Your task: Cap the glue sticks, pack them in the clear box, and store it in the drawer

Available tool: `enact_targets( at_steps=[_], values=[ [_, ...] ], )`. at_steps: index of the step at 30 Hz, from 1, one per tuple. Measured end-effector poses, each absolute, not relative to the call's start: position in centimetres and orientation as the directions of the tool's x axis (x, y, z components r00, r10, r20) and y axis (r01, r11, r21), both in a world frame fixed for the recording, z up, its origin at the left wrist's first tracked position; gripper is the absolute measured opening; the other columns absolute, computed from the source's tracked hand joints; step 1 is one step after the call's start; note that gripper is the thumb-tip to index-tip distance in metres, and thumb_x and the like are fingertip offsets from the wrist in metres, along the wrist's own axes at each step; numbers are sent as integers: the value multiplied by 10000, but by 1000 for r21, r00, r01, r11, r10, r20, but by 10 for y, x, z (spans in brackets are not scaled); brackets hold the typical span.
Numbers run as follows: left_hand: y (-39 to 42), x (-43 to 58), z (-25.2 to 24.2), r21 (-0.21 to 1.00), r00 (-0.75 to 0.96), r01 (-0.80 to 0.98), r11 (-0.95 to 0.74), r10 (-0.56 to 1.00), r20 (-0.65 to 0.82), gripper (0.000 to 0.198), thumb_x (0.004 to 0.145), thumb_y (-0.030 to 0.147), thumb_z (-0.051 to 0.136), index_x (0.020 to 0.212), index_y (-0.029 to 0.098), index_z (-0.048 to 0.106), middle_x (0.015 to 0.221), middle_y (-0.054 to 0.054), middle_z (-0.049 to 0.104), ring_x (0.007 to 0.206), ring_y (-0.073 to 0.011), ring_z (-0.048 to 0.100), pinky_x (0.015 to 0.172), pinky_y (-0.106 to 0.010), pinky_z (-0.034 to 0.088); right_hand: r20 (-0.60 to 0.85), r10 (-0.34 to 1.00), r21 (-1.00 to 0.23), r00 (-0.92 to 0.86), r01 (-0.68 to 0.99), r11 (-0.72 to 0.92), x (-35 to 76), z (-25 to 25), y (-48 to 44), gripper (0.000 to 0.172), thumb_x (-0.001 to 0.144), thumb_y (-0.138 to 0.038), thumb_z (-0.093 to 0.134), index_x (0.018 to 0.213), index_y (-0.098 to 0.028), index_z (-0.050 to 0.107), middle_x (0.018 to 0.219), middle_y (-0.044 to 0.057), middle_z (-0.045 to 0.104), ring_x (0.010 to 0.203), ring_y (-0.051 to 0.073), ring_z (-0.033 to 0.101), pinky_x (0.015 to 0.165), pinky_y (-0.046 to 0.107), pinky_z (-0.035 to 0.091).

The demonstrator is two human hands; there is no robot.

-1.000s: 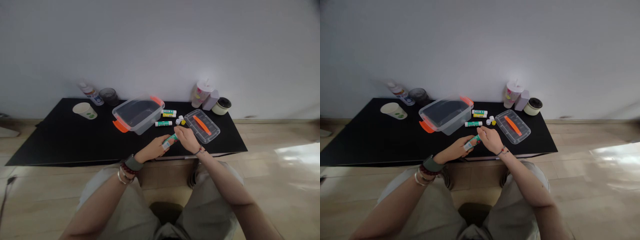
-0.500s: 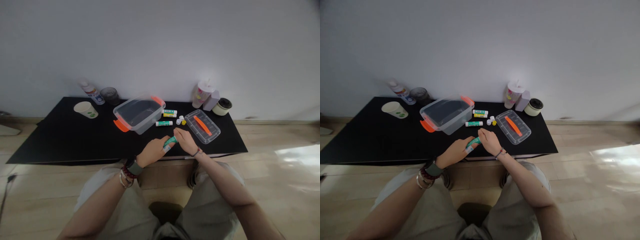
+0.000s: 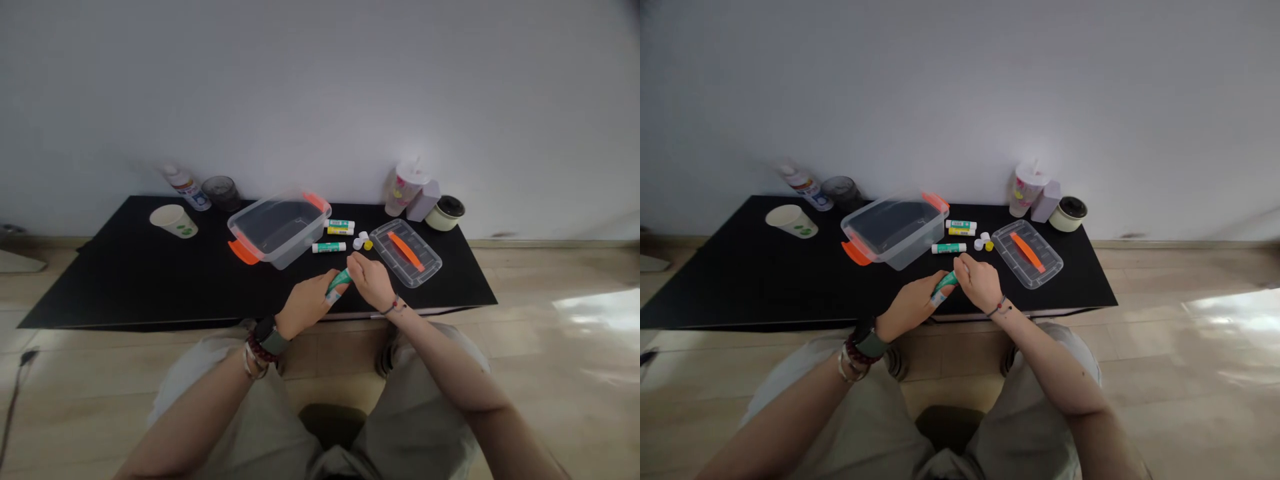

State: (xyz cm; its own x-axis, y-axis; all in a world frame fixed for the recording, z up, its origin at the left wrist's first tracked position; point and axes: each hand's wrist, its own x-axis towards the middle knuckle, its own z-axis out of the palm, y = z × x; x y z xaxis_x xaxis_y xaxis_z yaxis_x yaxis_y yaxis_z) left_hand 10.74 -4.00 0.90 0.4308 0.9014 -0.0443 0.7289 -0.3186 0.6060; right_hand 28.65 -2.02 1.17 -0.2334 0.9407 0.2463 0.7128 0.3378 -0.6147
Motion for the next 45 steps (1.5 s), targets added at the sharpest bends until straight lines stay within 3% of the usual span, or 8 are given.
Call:
enact_targets(
  at_steps=[4, 10, 18, 23, 29, 34, 38, 45],
  values=[
    [-37, 105, 6, 660, 521, 596, -457, 846, 115, 308, 966, 400, 474, 1175, 191, 559, 1209, -124, 615, 1117, -267, 600, 981, -402, 462, 301, 920, -655, -252, 646, 391, 285, 13, -27, 257, 1004, -404, 415, 887, -213, 541, 706, 8, 594, 616, 154, 572, 597, 249, 342],
    [-35, 103, 18, 785, 445, 464, -411, 874, 195, 342, 915, 315, 575, 1233, 199, 528, 1186, -105, 658, 1062, -242, 643, 959, -407, 492, 422, 846, -682, -327, 501, 533, 286, 17, -32, 322, 997, -433, 439, 1215, -202, 487, 1003, 75, 629, 763, 181, 598, 700, 301, 470],
    [56, 44, 24, 827, -199, 484, -285, 885, 421, 387, 848, 260, 685, 1183, 153, 521, 1261, -120, 601, 1136, -205, 600, 991, -354, 503, 452, 824, -657, -341, 498, 566, 294, 22, -28, 282, 1009, -364, 439, 1237, -208, 496, 1039, 76, 587, 709, 151, 525, 719, 318, 489],
    [77, 22, 29, 686, -149, 725, -62, 958, 244, 413, 868, 256, 676, 1226, 139, 506, 1150, -120, 668, 1056, -247, 644, 958, -402, 504, 472, 784, -584, -403, 523, 621, 296, 21, -30, 267, 998, -326, 463, 1235, -213, 510, 1121, 102, 602, 866, 193, 590, 805, 349, 510],
    [96, 31, 19, 382, -48, 922, 67, 997, -58, 752, 870, 212, 617, 1505, 100, 230, 1199, -229, 636, 1127, -345, 639, 935, -449, 496, 489, 777, -545, -396, 557, 627, 299, 20, -27, 234, 992, -305, 491, 1208, -221, 520, 1138, 110, 600, 901, 202, 614, 809, 353, 527],
    [122, 25, 13, 230, 36, 972, 39, 949, -312, 564, 768, 215, 715, 1310, 168, 569, 1139, -191, 685, 976, -318, 696, 816, -372, 533, 501, 761, -517, -411, 563, 645, 298, 21, -25, 234, 991, -304, 498, 1205, -217, 528, 1150, 115, 595, 897, 200, 623, 783, 340, 542],
    [134, 15, 5, 200, -55, 968, 153, 903, -425, 511, 714, 286, 774, 1192, 167, 641, 905, -131, 741, 717, -264, 702, 634, -325, 529, 500, 756, -507, -421, 566, 650, 298, 22, -24, 219, 990, -295, 500, 1188, -210, 538, 1149, 117, 598, 903, 199, 627, 779, 332, 551],
    [144, 13, -12, 11, -55, 998, 66, 900, -433, 507, 655, 432, 805, 1060, 134, 740, 999, -206, 745, 971, -378, 696, 757, -388, 541, 513, 746, -459, -426, 598, 657, 304, 21, -21, 182, 990, -287, 496, 1143, -206, 553, 1130, 118, 604, 936, 202, 639, 757, 324, 568]
  ],
)
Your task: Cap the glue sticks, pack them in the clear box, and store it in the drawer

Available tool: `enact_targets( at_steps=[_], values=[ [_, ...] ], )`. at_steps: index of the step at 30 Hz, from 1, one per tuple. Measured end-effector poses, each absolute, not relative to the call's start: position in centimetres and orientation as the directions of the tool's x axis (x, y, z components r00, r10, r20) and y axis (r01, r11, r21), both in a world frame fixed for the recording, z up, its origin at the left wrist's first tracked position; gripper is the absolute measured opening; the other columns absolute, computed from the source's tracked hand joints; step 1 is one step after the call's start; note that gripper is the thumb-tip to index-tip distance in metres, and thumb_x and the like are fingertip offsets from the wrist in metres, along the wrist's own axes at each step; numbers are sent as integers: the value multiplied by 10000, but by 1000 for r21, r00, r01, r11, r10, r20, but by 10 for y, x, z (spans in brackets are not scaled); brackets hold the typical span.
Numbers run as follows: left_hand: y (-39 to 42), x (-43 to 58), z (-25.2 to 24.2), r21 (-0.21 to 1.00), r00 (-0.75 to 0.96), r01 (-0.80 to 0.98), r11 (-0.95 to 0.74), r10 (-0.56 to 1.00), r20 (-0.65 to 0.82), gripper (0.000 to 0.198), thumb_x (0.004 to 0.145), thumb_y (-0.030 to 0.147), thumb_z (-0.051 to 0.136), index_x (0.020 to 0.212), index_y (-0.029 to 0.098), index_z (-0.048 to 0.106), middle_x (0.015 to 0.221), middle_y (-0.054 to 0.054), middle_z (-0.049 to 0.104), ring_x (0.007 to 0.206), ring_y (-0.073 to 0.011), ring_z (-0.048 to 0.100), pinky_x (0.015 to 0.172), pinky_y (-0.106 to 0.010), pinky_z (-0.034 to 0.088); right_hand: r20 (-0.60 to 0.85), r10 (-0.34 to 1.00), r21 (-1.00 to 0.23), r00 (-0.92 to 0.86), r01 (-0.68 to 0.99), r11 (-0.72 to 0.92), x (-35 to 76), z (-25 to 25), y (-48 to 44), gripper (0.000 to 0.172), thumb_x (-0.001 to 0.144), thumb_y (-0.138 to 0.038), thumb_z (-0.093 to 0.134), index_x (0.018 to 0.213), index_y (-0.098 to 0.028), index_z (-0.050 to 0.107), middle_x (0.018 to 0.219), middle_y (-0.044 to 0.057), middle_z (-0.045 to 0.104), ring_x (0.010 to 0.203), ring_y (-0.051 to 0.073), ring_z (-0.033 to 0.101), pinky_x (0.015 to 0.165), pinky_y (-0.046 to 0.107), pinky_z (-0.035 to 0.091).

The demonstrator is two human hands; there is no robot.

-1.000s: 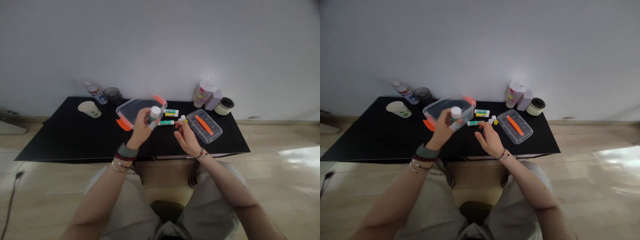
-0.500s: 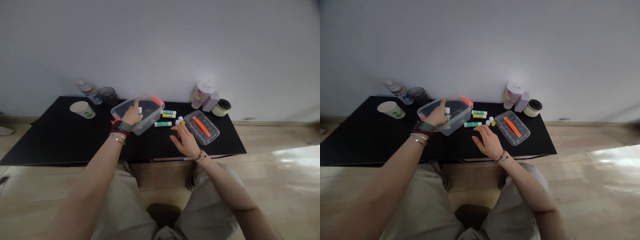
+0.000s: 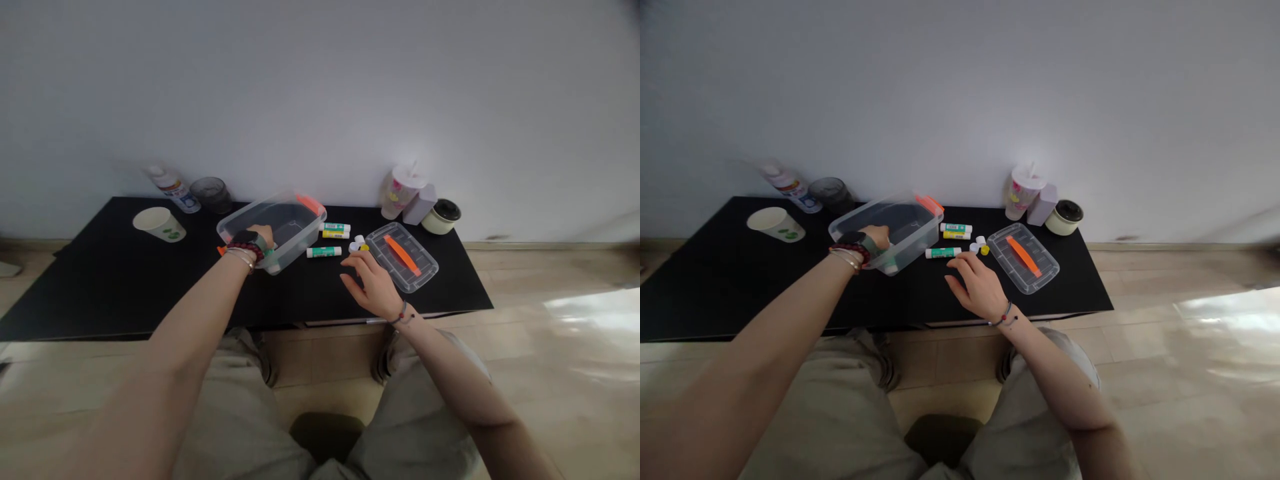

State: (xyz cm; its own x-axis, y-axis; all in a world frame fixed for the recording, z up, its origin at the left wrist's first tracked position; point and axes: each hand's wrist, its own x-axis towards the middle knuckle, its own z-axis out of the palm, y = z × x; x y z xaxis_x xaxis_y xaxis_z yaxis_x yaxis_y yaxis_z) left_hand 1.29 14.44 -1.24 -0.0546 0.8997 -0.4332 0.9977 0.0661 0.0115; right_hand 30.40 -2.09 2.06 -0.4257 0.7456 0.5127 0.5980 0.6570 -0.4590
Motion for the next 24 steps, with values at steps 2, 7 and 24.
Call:
enact_targets(
  at_steps=[2, 7, 24],
  values=[
    [143, 16, -12, -49, -53, 998, 35, 893, -447, 494, 687, 440, 780, 1059, 115, 748, 1061, -226, 734, 1023, -387, 681, 789, -398, 536, 517, 743, -449, -425, 604, 658, 306, 20, -21, 174, 986, -283, 502, 1135, -210, 554, 1128, 115, 606, 941, 202, 640, 745, 322, 572],
    [135, 21, -3, -117, -26, 993, -24, 912, -409, 487, 761, 399, 746, 1079, 30, 729, 1107, -260, 713, 1028, -363, 662, 841, -436, 519, 517, 744, -442, -423, 613, 655, 309, 21, -21, 159, 982, -282, 507, 1115, -215, 564, 1115, 109, 611, 948, 203, 646, 731, 314, 578],
    [130, 24, 3, -87, -28, 996, -9, 911, -411, 270, 640, 168, 800, 840, 15, 701, 824, -194, 718, 915, -320, 658, 834, -498, 495, 543, 687, -415, -482, 558, 719, 315, 26, -23, 145, 983, -218, 483, 1057, -208, 607, 1059, 99, 628, 976, 201, 643, 828, 334, 561]
  ],
)
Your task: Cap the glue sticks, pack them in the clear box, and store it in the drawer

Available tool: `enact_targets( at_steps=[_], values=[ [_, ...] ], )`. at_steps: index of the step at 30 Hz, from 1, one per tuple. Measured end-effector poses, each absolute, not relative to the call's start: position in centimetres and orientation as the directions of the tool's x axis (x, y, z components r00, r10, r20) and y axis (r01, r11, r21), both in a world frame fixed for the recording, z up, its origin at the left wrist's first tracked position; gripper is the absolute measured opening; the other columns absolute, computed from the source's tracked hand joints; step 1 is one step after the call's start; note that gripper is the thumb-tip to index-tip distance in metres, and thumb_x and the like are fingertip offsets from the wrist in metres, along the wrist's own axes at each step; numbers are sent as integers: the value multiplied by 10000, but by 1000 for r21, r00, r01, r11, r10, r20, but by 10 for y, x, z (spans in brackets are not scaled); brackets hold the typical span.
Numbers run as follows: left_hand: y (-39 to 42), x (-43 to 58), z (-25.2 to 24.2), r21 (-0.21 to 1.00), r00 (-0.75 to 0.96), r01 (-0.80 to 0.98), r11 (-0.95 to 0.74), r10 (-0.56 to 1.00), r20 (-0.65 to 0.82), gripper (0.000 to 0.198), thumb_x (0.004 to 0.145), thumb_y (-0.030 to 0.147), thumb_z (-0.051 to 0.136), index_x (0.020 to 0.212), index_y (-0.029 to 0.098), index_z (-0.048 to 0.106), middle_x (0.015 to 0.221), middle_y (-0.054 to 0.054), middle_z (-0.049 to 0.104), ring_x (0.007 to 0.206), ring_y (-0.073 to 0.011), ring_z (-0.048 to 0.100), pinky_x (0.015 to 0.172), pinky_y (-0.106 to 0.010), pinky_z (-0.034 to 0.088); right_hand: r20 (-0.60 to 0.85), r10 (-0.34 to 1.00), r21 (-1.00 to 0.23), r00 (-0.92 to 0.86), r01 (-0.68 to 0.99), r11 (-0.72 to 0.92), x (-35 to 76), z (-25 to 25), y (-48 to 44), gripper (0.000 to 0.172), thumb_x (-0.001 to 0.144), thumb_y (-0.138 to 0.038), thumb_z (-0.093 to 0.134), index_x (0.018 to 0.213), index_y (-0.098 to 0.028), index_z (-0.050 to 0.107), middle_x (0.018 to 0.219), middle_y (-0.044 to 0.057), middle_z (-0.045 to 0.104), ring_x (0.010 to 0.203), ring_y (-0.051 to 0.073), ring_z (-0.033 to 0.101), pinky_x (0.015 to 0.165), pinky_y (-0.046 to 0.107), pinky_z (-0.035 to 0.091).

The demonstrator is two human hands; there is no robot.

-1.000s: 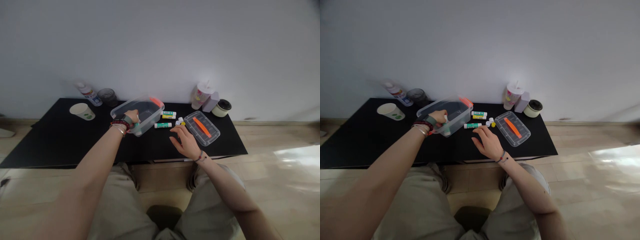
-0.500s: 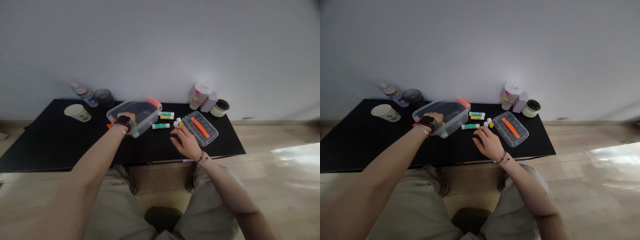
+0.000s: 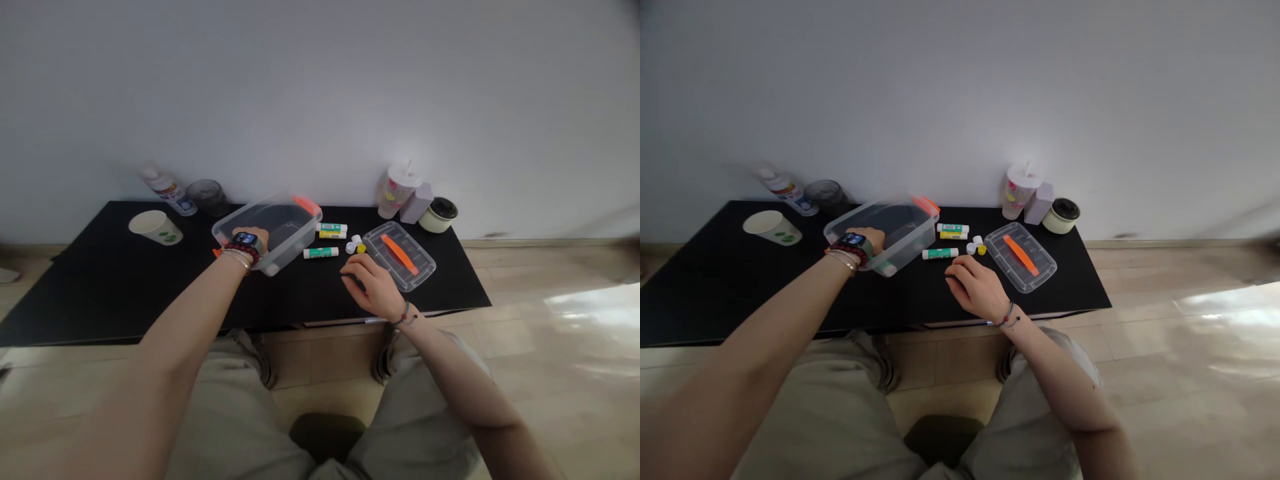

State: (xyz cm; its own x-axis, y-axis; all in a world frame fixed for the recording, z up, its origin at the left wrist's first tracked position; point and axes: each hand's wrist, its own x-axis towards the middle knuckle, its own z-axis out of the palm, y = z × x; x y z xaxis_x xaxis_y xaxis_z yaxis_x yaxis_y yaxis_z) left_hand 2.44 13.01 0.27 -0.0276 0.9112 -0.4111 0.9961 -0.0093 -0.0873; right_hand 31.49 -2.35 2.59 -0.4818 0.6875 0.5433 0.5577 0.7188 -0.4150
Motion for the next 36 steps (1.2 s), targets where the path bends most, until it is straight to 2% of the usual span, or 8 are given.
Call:
enact_targets(
  at_steps=[6, 9, 11, 13, 17, 22, 29, 36],
  values=[
    [133, 22, 12, -18, -17, 1000, 12, 948, -317, 246, 782, 281, 720, 950, 101, 717, 969, -168, 731, 966, -313, 663, 851, -462, 498, 575, 674, -396, -463, 563, 725, 318, 28, -22, 126, 977, -210, 494, 1037, -214, 605, 1039, 93, 632, 951, 193, 642, 792, 319, 556],
    [121, 40, 25, 125, 22, 992, -28, 999, 50, 309, 951, 351, 490, 1123, 180, 682, 1122, -148, 696, 1091, -291, 619, 898, -421, 473, 619, 682, -409, -390, 581, 704, 322, 29, -18, 110, 967, -189, 501, 1003, -216, 602, 1011, 88, 635, 908, 184, 635, 736, 301, 539],
    [105, 62, 28, 226, 98, 956, -189, 927, 363, 332, 982, 320, 413, 1160, 189, 661, 1149, -137, 678, 1118, -273, 595, 935, -409, 450, 642, 703, -443, -308, 599, 667, 326, 30, -15, 101, 961, -183, 504, 973, -219, 597, 992, 79, 633, 839, 170, 619, 697, 294, 520],
    [88, 88, 21, 201, 282, 889, -411, 838, 467, 317, 979, 291, 416, 1143, 187, 668, 1130, -124, 678, 1092, -265, 591, 938, -405, 445, 648, 729, -485, -222, 618, 619, 331, 31, -10, 90, 955, -187, 508, 943, -219, 591, 965, 66, 626, 741, 151, 578, 663, 294, 497],
    [65, 127, -20, 99, 599, 745, -659, 727, 335, 322, 960, 216, 453, 1218, 170, 641, 1203, -124, 663, 1123, -258, 584, 930, -388, 447, 644, 759, -526, -98, 663, 532, 340, 30, 0, 89, 947, -218, 515, 886, -211, 578, 877, 40, 589, 646, 137, 491, 638, 297, 462],
    [65, 135, -74, 71, 419, 897, -436, 891, 175, 467, 917, 220, 537, 1365, 89, 525, 1380, -204, 554, 1268, -333, 496, 988, -450, 405, 621, 779, -539, -78, 680, 498, 349, 28, 6, 108, 949, -226, 502, 870, -209, 573, 851, 36, 571, 679, 154, 498, 645, 299, 446],
    [71, 127, -73, 92, 417, 902, -421, 907, 62, 253, 938, 220, 504, 1152, 131, 606, 1168, -192, 652, 1160, -323, 541, 962, -436, 394, 553, 822, -487, -135, 748, 450, 354, 21, 13, 114, 956, -233, 493, 947, -201, 602, 979, 78, 611, 763, 184, 567, 716, 320, 471],
    [39, 105, -31, 605, 304, 761, -236, 953, -10, 262, 894, 365, 596, 1095, 197, 578, 1113, -99, 686, 1007, -256, 646, 858, -368, 483, 414, 867, -350, -276, 831, 432, 358, -25, 56, 212, 924, -242, 526, 1070, -173, 665, 1073, 125, 614, 1028, 269, 558, 903, 397, 475]
  ],
)
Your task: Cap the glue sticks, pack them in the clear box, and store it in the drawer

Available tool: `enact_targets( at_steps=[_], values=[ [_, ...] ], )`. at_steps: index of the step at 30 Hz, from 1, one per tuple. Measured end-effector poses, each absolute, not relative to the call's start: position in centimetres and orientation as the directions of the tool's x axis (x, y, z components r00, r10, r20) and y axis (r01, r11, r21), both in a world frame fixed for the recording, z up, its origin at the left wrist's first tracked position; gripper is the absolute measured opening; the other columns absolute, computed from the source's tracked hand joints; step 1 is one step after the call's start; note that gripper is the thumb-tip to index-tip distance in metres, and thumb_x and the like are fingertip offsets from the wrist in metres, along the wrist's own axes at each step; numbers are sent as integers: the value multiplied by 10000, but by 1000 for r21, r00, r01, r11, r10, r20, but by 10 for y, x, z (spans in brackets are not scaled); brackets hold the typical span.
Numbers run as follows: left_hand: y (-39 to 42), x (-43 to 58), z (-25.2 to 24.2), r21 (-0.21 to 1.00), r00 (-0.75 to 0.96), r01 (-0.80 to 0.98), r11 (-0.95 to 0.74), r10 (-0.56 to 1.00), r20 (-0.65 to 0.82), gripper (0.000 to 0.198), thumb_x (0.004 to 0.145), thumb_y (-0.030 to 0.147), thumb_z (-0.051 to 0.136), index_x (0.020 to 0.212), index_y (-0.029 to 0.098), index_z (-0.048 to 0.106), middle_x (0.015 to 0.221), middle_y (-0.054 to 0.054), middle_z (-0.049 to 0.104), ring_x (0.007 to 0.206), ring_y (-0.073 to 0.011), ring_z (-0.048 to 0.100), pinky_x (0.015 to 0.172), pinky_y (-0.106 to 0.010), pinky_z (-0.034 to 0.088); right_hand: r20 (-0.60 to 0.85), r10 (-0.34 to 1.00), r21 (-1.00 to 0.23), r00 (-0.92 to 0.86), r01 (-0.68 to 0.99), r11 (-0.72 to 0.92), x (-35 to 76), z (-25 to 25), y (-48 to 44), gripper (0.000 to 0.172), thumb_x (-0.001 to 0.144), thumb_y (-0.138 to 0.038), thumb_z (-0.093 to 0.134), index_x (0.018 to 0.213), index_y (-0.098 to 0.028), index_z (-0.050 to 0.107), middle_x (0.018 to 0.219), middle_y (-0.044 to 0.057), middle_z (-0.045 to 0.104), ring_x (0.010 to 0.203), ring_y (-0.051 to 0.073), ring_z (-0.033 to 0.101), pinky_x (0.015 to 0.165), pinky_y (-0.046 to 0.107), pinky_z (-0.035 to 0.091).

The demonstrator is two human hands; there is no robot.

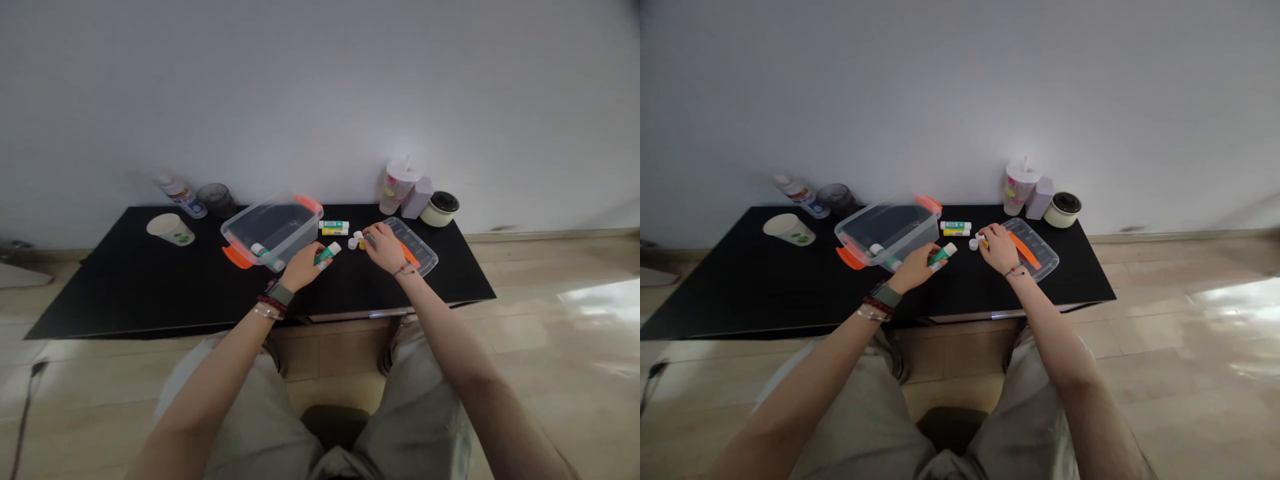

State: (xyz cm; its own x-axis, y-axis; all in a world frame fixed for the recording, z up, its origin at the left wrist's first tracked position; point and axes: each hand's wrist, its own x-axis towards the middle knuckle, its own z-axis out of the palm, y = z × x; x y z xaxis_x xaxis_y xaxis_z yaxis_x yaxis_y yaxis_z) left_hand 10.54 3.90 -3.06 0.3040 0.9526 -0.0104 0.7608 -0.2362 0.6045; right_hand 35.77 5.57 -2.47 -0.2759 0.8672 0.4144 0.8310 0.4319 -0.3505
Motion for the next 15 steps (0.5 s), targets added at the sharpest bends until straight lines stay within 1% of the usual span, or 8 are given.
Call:
enact_targets(
  at_steps=[2, 4, 7, 9, 11, 13, 14, 15],
  values=[
    [28, 98, -22, 742, 319, 637, -208, 948, -8, 295, 861, 392, 628, 1073, 193, 575, 1098, -89, 691, 976, -241, 657, 870, -373, 498, 347, 891, -266, -294, 880, 394, 353, -39, 66, 282, 905, -250, 561, 1146, -153, 669, 1159, 160, 602, 1136, 311, 515, 967, 446, 438],
    [21, 93, -18, 829, 311, 533, -171, 950, -4, 339, 837, 421, 647, 1069, 186, 570, 1105, -94, 686, 952, -230, 663, 871, -381, 511, 274, 916, -190, -294, 917, 351, 345, -53, 74, 374, 890, -247, 585, 1245, -146, 645, 1285, 185, 567, 1261, 353, 445, 1023, 491, 386],
    [18, 90, -22, 906, 274, 415, -80, 961, -41, 393, 797, 441, 675, 1059, 170, 564, 1108, -109, 679, 904, -218, 672, 842, -386, 533, 210, 933, -122, -293, 939, 322, 333, -70, 82, 450, 899, -228, 572, 1342, -150, 598, 1446, 193, 484, 1424, 381, 290, 1096, 539, 295],
    [20, 90, -26, 922, 267, 385, -43, 961, -67, 398, 779, 440, 689, 1042, 166, 566, 1102, -113, 681, 895, -217, 675, 833, -391, 540, 201, 935, -105, -292, 943, 316, 327, -79, 85, 420, 910, -200, 545, 1321, -143, 614, 1496, 190, 450, 1474, 375, 223, 1129, 555, 246],
    [21, 90, -28, 916, 278, 398, -48, 958, -70, 392, 773, 439, 695, 1032, 170, 574, 1103, -112, 686, 917, -227, 673, 847, -403, 538, 207, 932, -104, -299, 940, 325, 323, -85, 87, 367, 908, -154, 521, 1250, -128, 651, 1508, 191, 447, 1487, 364, 216, 1145, 558, 224],
    [22, 89, -26, 906, 290, 418, -66, 955, -64, 396, 776, 445, 692, 1043, 175, 581, 1108, -109, 687, 934, -236, 670, 865, -415, 533, 216, 923, -126, -319, 928, 350, 321, -85, 87, 324, 892, -125, 527, 1183, -112, 668, 1496, 199, 462, 1478, 361, 246, 1149, 557, 225],
    [22, 88, -25, 903, 290, 425, -71, 955, -61, 402, 778, 450, 689, 1052, 176, 582, 1108, -109, 687, 934, -238, 669, 872, -419, 531, 218, 919, -155, -329, 918, 365, 320, -83, 87, 306, 882, -128, 546, 1163, -109, 667, 1473, 204, 486, 1462, 362, 281, 1143, 552, 241],
    [22, 86, -24, 900, 287, 430, -75, 956, -58, 407, 781, 455, 686, 1060, 176, 582, 1108, -108, 688, 933, -239, 669, 877, -421, 528, 212, 917, -201, -339, 903, 380, 318, -80, 86, 293, 875, -142, 569, 1150, -110, 662, 1429, 206, 528, 1428, 359, 342, 1127, 540, 277]
  ],
)
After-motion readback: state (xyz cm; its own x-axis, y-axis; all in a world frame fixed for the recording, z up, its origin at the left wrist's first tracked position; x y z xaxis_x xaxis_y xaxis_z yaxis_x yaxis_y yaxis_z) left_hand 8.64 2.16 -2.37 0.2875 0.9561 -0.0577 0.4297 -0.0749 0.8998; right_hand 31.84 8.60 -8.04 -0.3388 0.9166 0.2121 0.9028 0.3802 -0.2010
